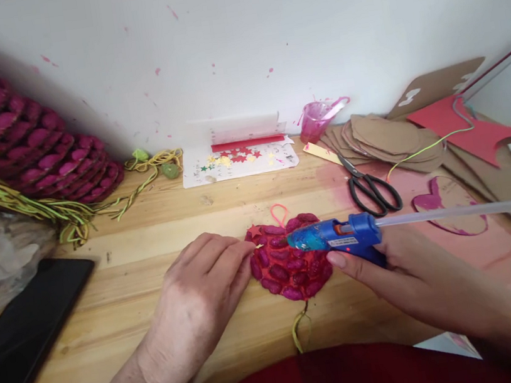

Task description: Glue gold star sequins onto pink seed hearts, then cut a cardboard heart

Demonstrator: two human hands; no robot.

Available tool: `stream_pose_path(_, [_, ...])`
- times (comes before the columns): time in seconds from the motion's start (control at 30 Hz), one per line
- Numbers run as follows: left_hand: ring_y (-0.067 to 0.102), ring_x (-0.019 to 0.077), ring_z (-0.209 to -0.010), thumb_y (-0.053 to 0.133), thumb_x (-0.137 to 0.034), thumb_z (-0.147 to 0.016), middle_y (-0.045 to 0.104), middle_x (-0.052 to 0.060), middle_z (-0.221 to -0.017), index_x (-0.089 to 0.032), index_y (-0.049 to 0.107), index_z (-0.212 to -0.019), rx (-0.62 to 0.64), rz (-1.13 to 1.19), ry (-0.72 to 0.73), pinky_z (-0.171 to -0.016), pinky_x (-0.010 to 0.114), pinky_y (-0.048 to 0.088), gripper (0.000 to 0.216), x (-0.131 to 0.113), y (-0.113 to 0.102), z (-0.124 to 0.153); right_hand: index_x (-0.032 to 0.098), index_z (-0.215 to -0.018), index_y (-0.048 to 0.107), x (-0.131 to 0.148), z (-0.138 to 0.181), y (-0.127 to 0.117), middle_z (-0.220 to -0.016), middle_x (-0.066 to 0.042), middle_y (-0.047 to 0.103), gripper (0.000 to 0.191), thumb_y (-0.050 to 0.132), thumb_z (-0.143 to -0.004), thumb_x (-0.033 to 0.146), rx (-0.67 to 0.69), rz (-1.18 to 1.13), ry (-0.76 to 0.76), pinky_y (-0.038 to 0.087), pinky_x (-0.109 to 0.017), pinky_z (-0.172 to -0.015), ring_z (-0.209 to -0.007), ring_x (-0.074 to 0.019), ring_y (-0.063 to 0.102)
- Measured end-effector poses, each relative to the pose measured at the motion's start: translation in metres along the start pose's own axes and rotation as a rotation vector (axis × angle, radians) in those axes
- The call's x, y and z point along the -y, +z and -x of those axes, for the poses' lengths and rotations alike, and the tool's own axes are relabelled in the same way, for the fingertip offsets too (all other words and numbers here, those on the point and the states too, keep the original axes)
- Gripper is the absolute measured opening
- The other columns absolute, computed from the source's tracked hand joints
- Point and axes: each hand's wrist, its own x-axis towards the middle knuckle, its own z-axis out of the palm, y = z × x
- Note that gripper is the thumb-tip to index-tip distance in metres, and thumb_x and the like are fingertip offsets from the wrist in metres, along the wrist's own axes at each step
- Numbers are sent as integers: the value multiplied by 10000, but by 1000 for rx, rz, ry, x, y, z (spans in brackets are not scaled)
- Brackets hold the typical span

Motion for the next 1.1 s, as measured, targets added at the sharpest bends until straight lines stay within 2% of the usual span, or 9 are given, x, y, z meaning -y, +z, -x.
stream_pose_path(0.1, [610, 172, -907, 616, -104, -902, 684, 47, -979, -183, 636, -1067, 1, 4, 0, -863, 327, 514, 184, 0, 1, -1, 254, -783, 686, -11, 4, -2, -588, 13, 605, 237, 626, -898, 453, -13, -101, 62, 429, -287, -509, -552, -178, 549])
stream_pose_path(0.2, [603, 181, -890, 629, -115, -896, 673, 47, -961, -187, 646, -1063, -7, -34, 7, -843, 336, 508, 183, -3, 1, -2, 226, -724, 649, -21, 7, 0, -519, 11, 558, 383, 580, -899, 560, -15, -301, 210, 365, -269, -451, -480, -149, 484])
stream_pose_path(0.3, [596, 199, -864, 619, -140, -908, 670, 45, -920, -189, 652, -1064, 12, -130, 39, -809, 361, 484, 167, -8, -1, -3, 212, -750, 671, -28, 6, 5, -613, -27, 639, 413, 600, -865, 603, -74, -626, 307, 378, -282, -485, -517, -162, 527])
stream_pose_path(0.43, [595, 220, -879, 571, -179, -946, 681, 52, -922, -175, 648, -1101, 76, -270, 122, -777, 380, 432, 173, -16, -3, -5, 217, -759, 703, -33, 7, 13, -754, -47, 694, 341, 630, -872, 531, -143, -893, 291, 412, -297, -596, -605, -172, 556])
stream_pose_path(0.57, [588, 235, -903, 522, -180, -969, 689, 70, -920, -131, 654, -1102, 93, -352, 176, -778, 388, 414, 194, -25, -1, -10, 235, -796, 707, -40, 12, 17, -849, -48, 707, 302, 604, -902, 498, -159, -955, 310, 410, -296, -655, -669, -181, 562])
stream_pose_path(0.7, [580, 225, -916, 475, -186, -996, 693, 63, -920, -121, 668, -1100, 119, -370, 177, -797, 382, 406, 229, -31, 4, -15, 243, -844, 714, -54, 14, 20, -791, -35, 703, 323, 597, -894, 540, -117, -954, 283, 409, -275, -627, -665, -180, 580])
stream_pose_path(0.83, [570, 226, -940, 526, -173, -977, 688, 48, -917, -116, 668, -1115, 137, -370, 151, -831, 384, 396, 206, -32, 7, -16, 245, -878, 724, -64, 15, 23, -785, -28, 703, 315, 593, -903, 530, -94, -914, 223, 428, -259, -625, -674, -173, 594])
stream_pose_path(1.1, [557, 223, -951, 548, -171, -968, 683, 42, -915, -130, 667, -1126, 163, -371, 138, -854, 383, 385, 202, -32, 9, -15, 241, -826, 738, -57, 16, 18, -729, -23, 696, 360, 653, -837, 591, -79, -910, 238, 441, -237, -581, -630, -151, 594])
